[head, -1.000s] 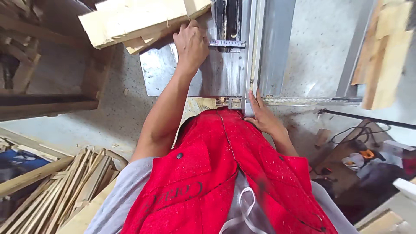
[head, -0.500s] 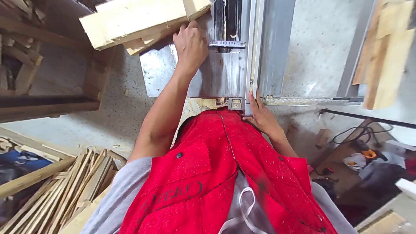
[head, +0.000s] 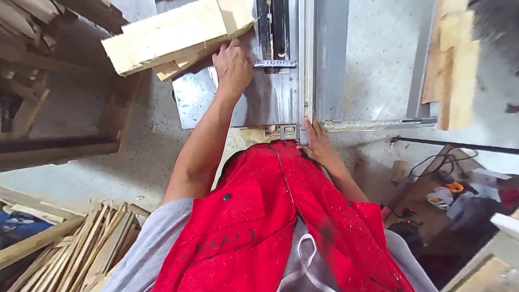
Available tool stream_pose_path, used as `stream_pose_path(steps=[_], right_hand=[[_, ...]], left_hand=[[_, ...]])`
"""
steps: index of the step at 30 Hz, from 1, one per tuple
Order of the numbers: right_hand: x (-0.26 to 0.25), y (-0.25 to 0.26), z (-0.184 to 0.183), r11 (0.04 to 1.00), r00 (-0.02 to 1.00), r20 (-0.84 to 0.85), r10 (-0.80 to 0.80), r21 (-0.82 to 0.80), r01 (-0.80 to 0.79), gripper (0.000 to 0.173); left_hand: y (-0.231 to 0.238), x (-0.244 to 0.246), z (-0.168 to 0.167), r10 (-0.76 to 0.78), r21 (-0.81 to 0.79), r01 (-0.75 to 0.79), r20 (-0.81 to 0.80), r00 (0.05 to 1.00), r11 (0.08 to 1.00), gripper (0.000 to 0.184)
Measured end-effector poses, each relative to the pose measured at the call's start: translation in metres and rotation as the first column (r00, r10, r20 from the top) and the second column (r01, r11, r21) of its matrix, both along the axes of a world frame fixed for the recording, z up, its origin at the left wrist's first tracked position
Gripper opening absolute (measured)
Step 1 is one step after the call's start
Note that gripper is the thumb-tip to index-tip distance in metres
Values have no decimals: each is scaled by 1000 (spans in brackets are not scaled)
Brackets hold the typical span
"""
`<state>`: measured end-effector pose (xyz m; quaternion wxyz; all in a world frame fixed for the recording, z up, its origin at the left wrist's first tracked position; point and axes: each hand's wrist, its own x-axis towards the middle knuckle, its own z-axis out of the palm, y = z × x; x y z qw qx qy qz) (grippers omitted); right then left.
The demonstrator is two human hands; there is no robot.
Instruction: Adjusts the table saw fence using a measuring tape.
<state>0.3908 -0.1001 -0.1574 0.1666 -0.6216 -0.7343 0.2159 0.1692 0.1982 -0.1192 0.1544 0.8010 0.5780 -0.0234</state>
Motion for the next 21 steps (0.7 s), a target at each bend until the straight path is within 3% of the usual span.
stream_pose_path(steps=[4,6,9,12,14,17,18,19,21], right_hand=[[-5,-2,16,988,990,56,-129,-82,133,97],[-15,-4,29,960,956,-91,-280,-44,277,104],[-37,-5,48,878,783,-471,-406,36,477,93],[-65,-9,68,893,563,-736,-375,-124,432,104],[-84,-11,75,889,382,-820,-427,-302,345,107],[-97,-16,82,843,166,-847,-504,-441,308,80],[-93,-15,85,838,165,-848,-504,-434,330,79],[-85,-10,85,846,237,-841,-487,-386,368,78],[-54,3,78,845,535,-699,-475,-192,499,75]], left_hand=[[-21,-11,12,-29,-61,36,112,993,998,34],[-49,-22,25,-37,-134,71,242,970,988,34],[-107,-23,49,-38,-263,213,545,837,941,32],[-166,-3,63,68,-370,338,755,652,865,43],[-190,8,69,24,-313,438,834,551,843,56],[-204,7,63,31,-253,558,926,376,791,73],[-204,-1,59,45,-257,569,932,359,781,70],[-200,-16,55,31,-268,568,920,391,778,62],[-196,-58,38,-71,-351,525,777,625,775,49]])
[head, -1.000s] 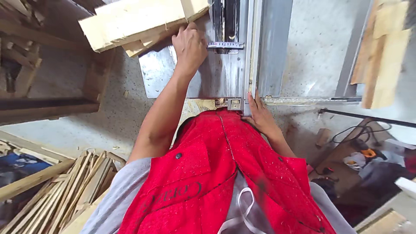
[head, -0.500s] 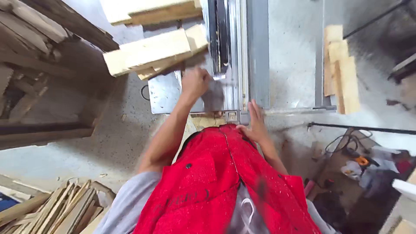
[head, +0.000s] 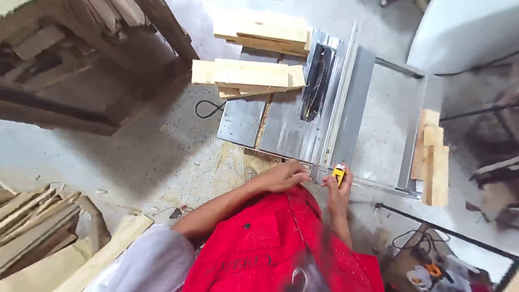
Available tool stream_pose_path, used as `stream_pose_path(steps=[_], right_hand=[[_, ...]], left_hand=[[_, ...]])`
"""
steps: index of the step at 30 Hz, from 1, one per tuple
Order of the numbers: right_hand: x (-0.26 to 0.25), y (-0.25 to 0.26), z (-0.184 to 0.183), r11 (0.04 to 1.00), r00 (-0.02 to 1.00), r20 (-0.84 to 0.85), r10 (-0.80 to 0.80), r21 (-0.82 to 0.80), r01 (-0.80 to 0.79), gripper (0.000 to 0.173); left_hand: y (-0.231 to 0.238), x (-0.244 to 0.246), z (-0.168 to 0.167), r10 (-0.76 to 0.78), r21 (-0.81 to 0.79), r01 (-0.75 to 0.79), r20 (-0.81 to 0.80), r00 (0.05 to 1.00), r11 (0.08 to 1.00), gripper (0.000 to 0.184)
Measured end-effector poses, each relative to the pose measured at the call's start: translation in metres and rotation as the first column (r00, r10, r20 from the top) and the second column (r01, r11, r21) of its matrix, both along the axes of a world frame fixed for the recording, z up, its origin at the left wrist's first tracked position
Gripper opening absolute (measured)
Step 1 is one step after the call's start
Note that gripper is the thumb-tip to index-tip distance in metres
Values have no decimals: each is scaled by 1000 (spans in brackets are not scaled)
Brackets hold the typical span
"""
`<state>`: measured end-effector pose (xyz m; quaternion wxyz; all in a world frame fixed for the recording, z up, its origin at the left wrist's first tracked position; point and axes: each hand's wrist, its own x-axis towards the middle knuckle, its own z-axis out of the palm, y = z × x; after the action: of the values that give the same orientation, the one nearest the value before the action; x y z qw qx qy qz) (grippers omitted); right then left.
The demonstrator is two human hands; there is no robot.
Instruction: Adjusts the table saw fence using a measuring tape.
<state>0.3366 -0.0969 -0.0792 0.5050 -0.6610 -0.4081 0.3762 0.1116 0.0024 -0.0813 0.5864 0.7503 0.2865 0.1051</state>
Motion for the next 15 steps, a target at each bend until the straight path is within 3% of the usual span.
stream_pose_path(steps=[2,4,6,8,10,12,13,14,15], right_hand=[[40,22,-16,1000,906,423,7,-30,7,83],[76,44,-39,992,754,650,93,-125,-14,86],[96,66,-63,957,641,724,253,-283,-58,84],[103,76,-76,923,579,735,352,-377,-82,87],[104,77,-78,919,576,730,368,-381,-104,91],[105,73,-77,927,610,712,348,-359,-109,93],[105,71,-76,933,630,703,329,-344,-103,93],[105,69,-75,938,649,693,314,-333,-98,92],[105,65,-73,942,662,687,299,-323,-91,91]], left_hand=[[4,-38,-37,-99,-27,96,-384,918,995,44],[6,-63,-96,-72,-170,-34,-579,812,985,41],[14,-71,-144,172,-189,-340,-587,791,921,44],[26,-59,-176,483,-187,-624,-481,731,758,51],[29,-40,-199,697,-226,-774,-340,631,591,58],[26,-18,-185,777,-214,-840,-318,543,499,49],[33,-9,-145,718,-163,-842,-455,527,515,46],[67,-10,-78,357,-411,-747,-690,630,523,51],[75,0,-42,364,-427,-812,-739,567,397,50]])
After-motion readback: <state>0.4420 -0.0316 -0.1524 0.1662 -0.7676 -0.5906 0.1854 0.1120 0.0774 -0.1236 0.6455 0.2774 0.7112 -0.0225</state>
